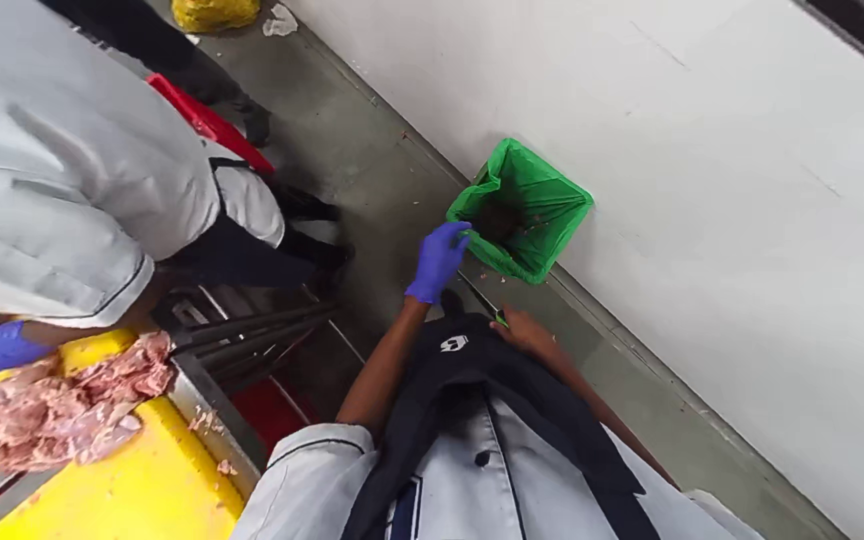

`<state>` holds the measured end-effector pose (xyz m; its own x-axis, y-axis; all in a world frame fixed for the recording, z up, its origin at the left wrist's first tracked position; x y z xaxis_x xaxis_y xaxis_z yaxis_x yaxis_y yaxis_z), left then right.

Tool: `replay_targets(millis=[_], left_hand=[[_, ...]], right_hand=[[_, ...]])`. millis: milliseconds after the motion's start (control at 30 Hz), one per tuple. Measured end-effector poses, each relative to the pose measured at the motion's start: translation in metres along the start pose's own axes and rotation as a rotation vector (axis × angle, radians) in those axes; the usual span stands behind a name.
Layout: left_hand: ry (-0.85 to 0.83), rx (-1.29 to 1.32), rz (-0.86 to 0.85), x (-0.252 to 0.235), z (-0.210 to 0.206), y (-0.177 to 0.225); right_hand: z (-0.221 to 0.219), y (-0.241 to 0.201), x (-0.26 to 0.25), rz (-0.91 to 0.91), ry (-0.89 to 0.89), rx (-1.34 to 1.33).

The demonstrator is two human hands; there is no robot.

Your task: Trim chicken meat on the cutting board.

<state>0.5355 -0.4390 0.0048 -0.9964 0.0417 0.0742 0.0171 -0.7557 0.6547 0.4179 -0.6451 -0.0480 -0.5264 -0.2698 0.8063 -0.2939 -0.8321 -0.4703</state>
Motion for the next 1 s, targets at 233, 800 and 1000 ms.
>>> replay_targets(millis=[233, 800, 1000], left_hand=[[0.303, 0.030, 0.447, 0.141, 0.082, -0.133], [1.265, 0.157, 1.231, 0.475, 0.145, -0.220], [0.976, -0.087, 1.391, 0.458, 0.257, -0.309]], right_hand=[[-0.011, -0.088, -0.036, 0.219, -0.183, 0.423], [-0.259, -0.336, -0.030, 0.771, -0.661, 1.071], [-0.299, -0.371, -0.040, 0.702, -0.742, 1.031]])
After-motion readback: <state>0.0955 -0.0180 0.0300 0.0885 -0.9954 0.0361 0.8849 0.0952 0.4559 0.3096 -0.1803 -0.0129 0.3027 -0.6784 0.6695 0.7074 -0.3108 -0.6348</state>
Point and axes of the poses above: each hand's wrist, its own x-axis away from the middle knuckle, its own z-axis out of the back of the hand, y = z × x, the point moved 7 cm from there along -x, towards the middle knuckle, and after that the axes turned 13 degrees about -x, right-handed, at the moved point
